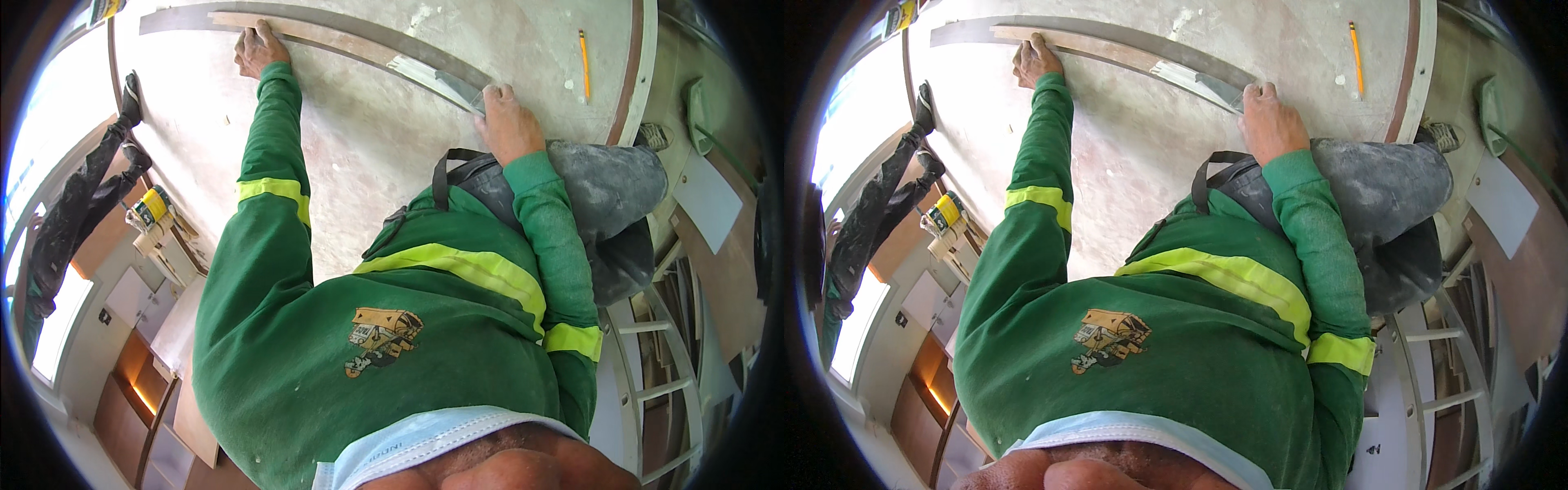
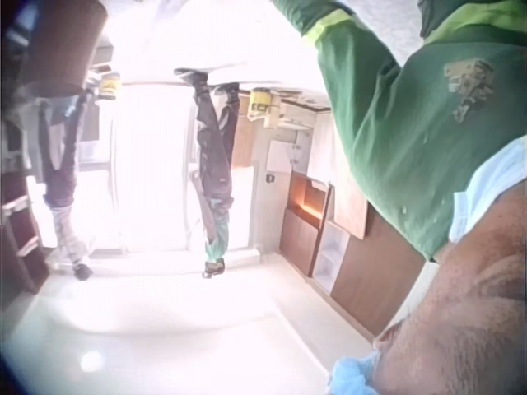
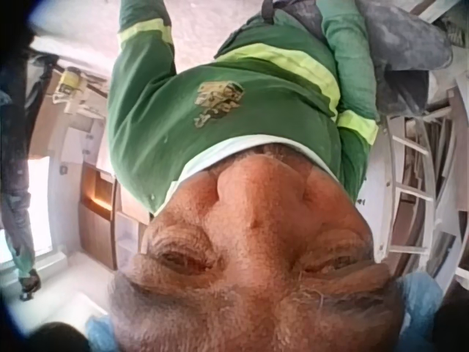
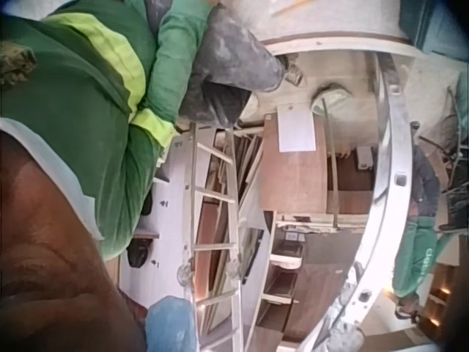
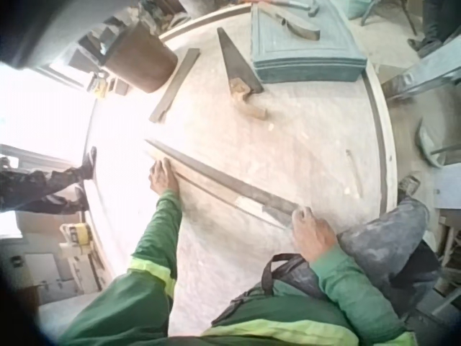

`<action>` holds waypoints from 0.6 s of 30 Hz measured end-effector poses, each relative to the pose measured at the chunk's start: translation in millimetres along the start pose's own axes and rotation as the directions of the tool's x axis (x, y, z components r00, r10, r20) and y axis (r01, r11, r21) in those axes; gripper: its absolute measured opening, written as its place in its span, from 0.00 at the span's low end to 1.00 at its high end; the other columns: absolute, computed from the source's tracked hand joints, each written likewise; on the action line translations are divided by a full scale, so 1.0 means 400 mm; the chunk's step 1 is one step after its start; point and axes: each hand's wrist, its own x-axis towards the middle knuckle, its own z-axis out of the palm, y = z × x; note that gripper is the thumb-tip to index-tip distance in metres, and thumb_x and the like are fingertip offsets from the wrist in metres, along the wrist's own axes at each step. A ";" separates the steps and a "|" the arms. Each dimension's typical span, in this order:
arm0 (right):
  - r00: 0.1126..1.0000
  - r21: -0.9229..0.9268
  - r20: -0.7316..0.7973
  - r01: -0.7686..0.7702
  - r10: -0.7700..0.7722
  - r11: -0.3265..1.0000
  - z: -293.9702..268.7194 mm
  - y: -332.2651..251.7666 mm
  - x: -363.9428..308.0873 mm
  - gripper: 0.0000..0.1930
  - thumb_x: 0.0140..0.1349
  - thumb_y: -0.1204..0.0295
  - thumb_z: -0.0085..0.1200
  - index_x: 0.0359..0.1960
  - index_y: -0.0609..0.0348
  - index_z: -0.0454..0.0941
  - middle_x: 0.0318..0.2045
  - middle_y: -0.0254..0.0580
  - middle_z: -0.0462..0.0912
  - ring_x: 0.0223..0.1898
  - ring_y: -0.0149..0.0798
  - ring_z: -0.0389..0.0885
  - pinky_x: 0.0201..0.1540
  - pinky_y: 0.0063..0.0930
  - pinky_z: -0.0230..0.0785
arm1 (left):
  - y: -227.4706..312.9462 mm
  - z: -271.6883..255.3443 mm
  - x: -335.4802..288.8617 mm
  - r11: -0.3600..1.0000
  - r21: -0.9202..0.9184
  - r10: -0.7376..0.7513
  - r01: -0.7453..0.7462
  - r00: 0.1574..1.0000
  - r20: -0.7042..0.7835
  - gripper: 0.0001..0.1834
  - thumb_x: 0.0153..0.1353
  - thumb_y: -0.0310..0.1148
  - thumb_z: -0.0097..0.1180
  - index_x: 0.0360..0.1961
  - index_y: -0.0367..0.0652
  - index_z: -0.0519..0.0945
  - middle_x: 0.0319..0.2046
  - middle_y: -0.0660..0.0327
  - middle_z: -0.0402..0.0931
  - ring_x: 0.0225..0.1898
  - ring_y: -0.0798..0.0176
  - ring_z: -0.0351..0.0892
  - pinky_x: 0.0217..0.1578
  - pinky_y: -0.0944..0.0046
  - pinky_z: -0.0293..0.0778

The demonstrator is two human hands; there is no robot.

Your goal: The person positions a long, curved wooden molding strip against a wall, using a utility knife to trim the edge for a precise fit. They repeatedly adjust the strip's position and use a small metal tool to scrape or clean the contact area.

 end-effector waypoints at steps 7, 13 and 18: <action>0.997 0.180 -0.061 -0.036 0.048 0.983 -0.016 0.030 0.004 0.24 0.65 0.64 0.66 0.58 0.64 0.76 0.56 0.57 0.80 0.53 0.59 0.85 0.57 0.48 0.80 | 0.047 -0.015 -0.023 1.000 -0.009 -0.002 0.002 1.000 0.013 0.43 0.67 0.70 0.41 0.67 0.48 0.81 0.71 0.56 0.72 0.74 0.50 0.62 0.75 0.43 0.48; 0.997 0.202 -0.039 -0.052 0.061 0.978 -0.016 0.032 0.014 0.25 0.63 0.64 0.67 0.59 0.64 0.77 0.57 0.57 0.81 0.56 0.56 0.84 0.60 0.46 0.78 | 0.021 -0.011 -0.011 1.000 0.021 -0.013 0.012 0.999 0.035 0.44 0.68 0.70 0.41 0.69 0.47 0.79 0.72 0.55 0.70 0.74 0.50 0.60 0.75 0.42 0.49; 0.996 0.200 -0.034 -0.068 0.077 0.977 -0.010 0.040 0.017 0.27 0.63 0.65 0.66 0.60 0.65 0.77 0.57 0.56 0.81 0.56 0.54 0.84 0.61 0.45 0.78 | -0.003 0.004 0.003 1.000 0.006 -0.018 0.018 0.998 0.058 0.42 0.70 0.67 0.42 0.70 0.45 0.78 0.73 0.56 0.67 0.75 0.52 0.57 0.76 0.44 0.48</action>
